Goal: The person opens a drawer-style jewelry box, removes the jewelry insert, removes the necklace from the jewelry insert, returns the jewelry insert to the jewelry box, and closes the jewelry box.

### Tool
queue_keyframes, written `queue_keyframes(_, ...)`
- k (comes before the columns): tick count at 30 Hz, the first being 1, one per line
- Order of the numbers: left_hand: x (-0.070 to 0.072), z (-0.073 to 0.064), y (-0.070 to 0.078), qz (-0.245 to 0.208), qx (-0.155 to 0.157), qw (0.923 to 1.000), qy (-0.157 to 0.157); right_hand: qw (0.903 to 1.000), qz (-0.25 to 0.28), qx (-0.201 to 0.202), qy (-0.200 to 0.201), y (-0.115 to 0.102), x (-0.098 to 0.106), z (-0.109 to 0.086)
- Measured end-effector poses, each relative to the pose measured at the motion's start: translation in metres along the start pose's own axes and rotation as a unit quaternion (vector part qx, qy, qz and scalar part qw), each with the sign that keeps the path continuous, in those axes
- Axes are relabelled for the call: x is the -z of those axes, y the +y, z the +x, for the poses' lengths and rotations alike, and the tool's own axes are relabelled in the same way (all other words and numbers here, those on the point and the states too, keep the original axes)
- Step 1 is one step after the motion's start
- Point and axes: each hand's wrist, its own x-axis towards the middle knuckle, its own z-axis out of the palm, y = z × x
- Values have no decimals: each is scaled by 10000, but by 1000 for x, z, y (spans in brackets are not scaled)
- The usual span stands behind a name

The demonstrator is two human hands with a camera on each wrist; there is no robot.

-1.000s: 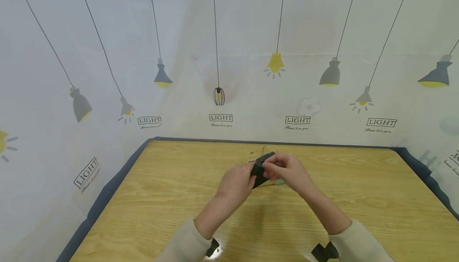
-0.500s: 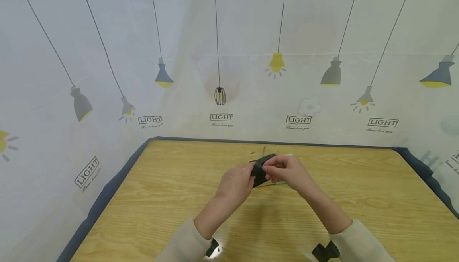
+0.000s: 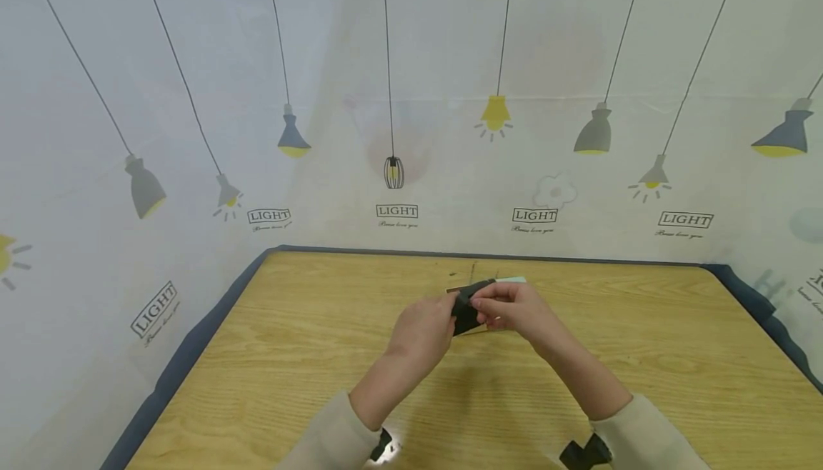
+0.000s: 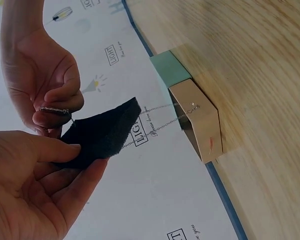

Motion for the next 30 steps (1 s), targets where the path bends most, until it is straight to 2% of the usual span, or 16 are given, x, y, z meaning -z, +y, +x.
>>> queue_keyframes(7, -1, -1, 1, 210, -57, 9998, -26, 10000, 93, -10, 0, 0, -1, 1)
queue_keyframes(23, -6, -3, 1, 82, -239, 9996, 83, 9997, 239, 13, -14, 0, -2, 1)
queue_keyframes(30, -6, -4, 0, -25, -213, 9998, -41, 9992, 403, -17, -18, -1, -3, 1)
